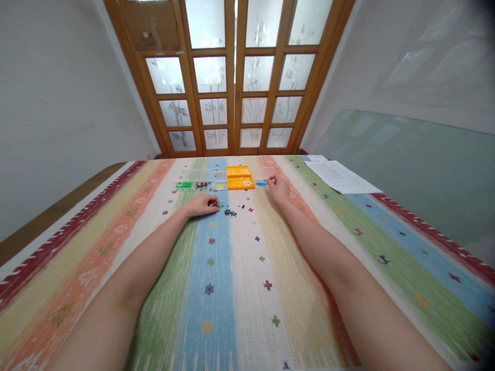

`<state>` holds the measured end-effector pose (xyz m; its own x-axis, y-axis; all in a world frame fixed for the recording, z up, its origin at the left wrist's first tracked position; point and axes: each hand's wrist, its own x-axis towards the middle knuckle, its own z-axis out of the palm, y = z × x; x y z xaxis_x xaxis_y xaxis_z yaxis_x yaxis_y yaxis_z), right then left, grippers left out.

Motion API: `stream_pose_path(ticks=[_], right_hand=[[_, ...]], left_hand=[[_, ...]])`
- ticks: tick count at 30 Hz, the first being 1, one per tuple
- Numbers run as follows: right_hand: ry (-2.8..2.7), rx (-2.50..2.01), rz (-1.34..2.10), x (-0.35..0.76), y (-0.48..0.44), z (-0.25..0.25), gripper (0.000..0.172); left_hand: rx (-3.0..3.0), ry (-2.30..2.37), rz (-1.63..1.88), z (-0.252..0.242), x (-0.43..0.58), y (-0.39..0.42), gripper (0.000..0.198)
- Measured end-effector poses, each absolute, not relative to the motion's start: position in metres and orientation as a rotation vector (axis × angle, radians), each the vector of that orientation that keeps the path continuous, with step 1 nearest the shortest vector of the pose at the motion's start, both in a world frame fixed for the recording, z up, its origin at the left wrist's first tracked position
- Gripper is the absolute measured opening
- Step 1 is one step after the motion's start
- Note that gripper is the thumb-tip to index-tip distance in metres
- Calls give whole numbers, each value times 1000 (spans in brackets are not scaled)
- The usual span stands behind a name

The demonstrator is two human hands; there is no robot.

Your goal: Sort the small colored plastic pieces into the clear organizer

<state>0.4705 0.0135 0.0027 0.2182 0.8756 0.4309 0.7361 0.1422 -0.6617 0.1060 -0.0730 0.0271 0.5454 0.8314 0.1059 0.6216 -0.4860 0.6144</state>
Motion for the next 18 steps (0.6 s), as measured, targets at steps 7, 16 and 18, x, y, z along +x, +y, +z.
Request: stream_pose_path(ticks=[7,16,18], right_hand=[[-1652,-1572,214,462,7,1,22],[-1833,-1420,231,449,1,-2,22],[-1867,-1401,245,447,2,-3,22]], left_hand=[[2191,1091,574,25,105,-70,21],[1761,1144,1022,15,96,-57,21],[1639,1212,1129,10,92,-52,18]])
